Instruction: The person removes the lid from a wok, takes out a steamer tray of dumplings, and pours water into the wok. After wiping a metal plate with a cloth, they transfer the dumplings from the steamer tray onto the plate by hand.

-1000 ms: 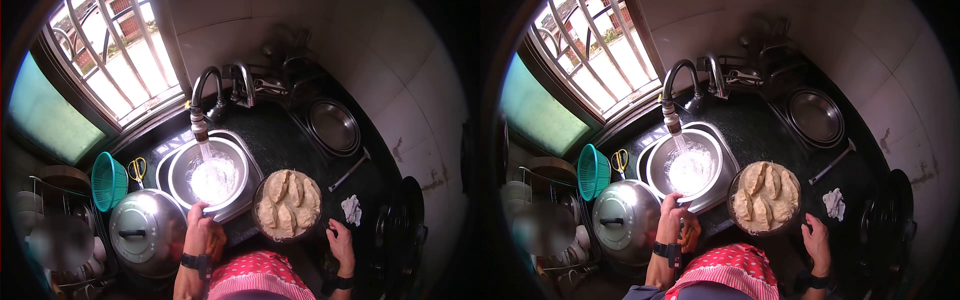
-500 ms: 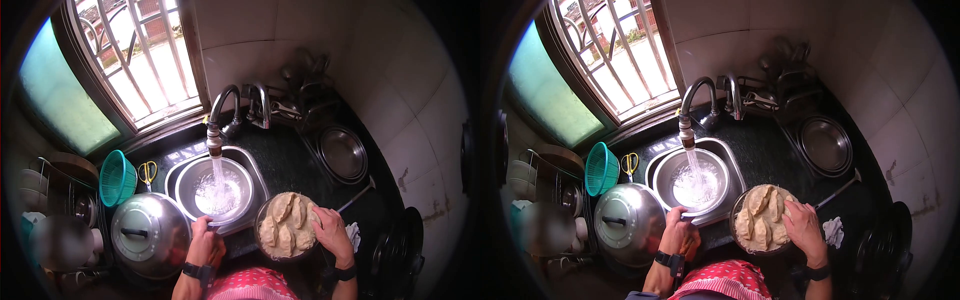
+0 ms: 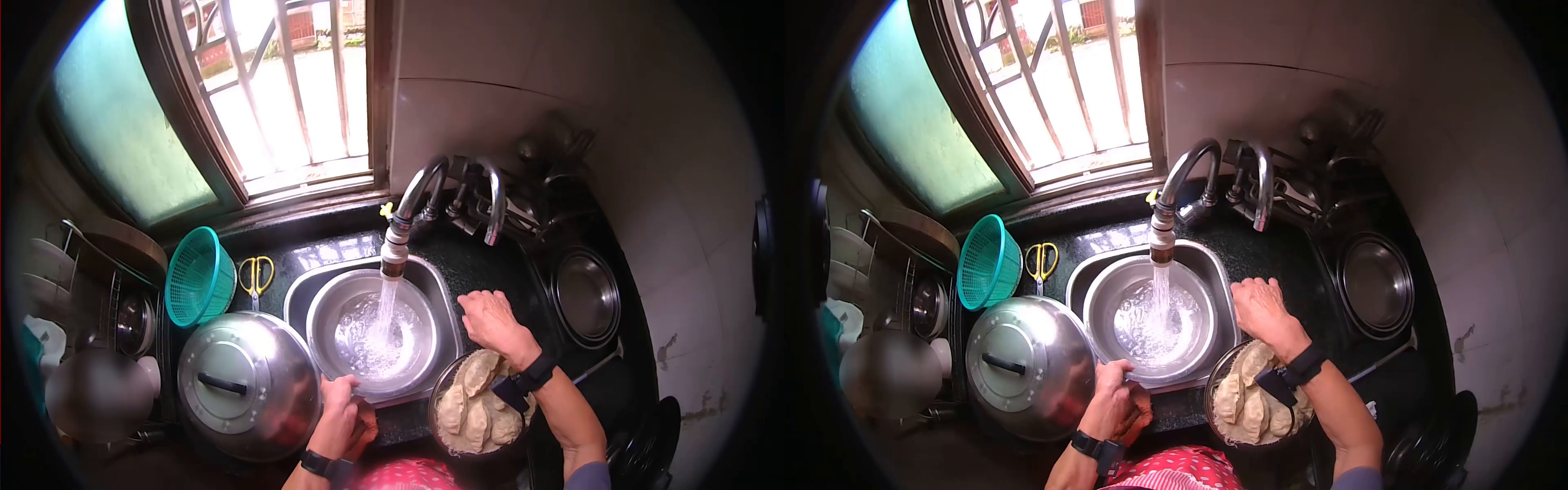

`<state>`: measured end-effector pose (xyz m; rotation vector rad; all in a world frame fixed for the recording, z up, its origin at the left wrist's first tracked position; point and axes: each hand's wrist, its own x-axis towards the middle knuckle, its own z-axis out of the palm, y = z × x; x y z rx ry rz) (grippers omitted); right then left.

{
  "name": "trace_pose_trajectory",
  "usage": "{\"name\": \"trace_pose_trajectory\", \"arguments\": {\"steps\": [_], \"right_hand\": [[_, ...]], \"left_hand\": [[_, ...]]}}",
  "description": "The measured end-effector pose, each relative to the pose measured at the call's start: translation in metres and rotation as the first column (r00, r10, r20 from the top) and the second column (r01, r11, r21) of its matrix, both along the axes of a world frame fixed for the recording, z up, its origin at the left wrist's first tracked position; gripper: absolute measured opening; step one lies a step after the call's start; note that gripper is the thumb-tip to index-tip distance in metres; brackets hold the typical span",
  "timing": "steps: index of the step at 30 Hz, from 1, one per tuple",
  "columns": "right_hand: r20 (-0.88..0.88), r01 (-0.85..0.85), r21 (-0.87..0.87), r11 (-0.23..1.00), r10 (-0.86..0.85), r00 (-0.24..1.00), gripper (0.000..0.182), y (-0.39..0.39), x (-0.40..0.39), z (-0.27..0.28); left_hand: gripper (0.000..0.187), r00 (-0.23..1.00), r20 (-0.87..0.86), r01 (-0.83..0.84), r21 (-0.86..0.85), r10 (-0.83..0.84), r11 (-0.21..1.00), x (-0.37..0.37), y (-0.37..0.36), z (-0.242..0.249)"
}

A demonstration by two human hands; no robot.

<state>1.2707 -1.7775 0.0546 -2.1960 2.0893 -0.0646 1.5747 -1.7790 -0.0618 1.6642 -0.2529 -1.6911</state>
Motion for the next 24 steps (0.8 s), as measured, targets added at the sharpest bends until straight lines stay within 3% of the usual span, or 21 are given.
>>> {"name": "trace_pose_trajectory", "arguments": {"steps": [1,5,7,9,13,14,15,18,19,21,22,24], "right_hand": [[-0.031,-0.027,-0.044,0.999,0.025,0.999,0.013,-0.013,0.001,-0.003],[-0.131,-0.039,-0.043,0.998,0.033,0.991,0.013,-0.067,-0.004,-0.018],[-0.167,-0.048,-0.029,0.998,0.042,0.985,0.014,-0.085,-0.004,-0.02],[-0.184,-0.101,-0.104,0.989,0.081,0.979,0.016,-0.102,-0.004,-0.025],[-0.213,-0.202,-0.248,0.947,0.15,0.965,0.033,-0.136,-0.006,-0.039],[-0.248,-0.157,-0.088,0.984,0.131,0.96,0.039,-0.143,-0.005,-0.037],[-0.252,-0.159,-0.092,0.983,0.132,0.959,0.039,-0.151,-0.006,-0.039],[-0.157,-0.179,-0.184,0.967,0.151,0.976,0.038,-0.168,-0.001,-0.039],[0.027,-0.103,-0.148,0.984,0.108,0.994,0.035,-0.172,0.002,-0.035],[0.073,-0.073,-0.103,0.992,0.081,0.994,0.032,-0.181,0.008,-0.033],[0.015,-0.179,-0.246,0.953,0.189,0.982,0.028,-0.183,0.004,-0.048],[0.358,-0.067,-0.354,0.933,0.202,0.912,0.017,-0.189,0.006,-0.062]], "left_hand": [[0.077,1.0,-0.029,0.006,0.012,-0.005,1.0,0.003,-0.001,-0.007],[0.076,0.999,-0.042,-0.01,0.036,0.011,0.999,0.002,-0.003,-0.002],[0.068,0.996,-0.085,-0.011,0.065,0.017,0.998,0.001,-0.005,0.005],[0.069,0.994,-0.108,-0.005,0.07,0.012,0.998,0.003,-0.004,0.0],[0.073,0.985,-0.171,0.012,0.093,0.004,0.996,0.003,-0.005,0.008],[0.072,0.986,-0.164,0.003,0.1,0.014,0.995,0.003,-0.004,0.006],[0.072,0.988,-0.157,0.012,0.093,0.003,0.996,0.003,-0.004,0.005],[0.072,0.985,-0.173,0.011,0.07,0.001,0.997,0.004,-0.004,0.009],[0.071,0.985,-0.171,0.001,0.066,0.01,0.998,0.005,-0.003,0.01],[0.07,0.985,-0.173,-0.009,0.061,0.02,0.998,0.005,-0.004,0.012],[0.07,0.984,-0.179,-0.005,0.066,0.017,0.998,0.005,-0.004,0.013],[0.068,0.982,-0.187,-0.008,0.077,0.023,0.997,0.005,-0.005,0.017]]}}
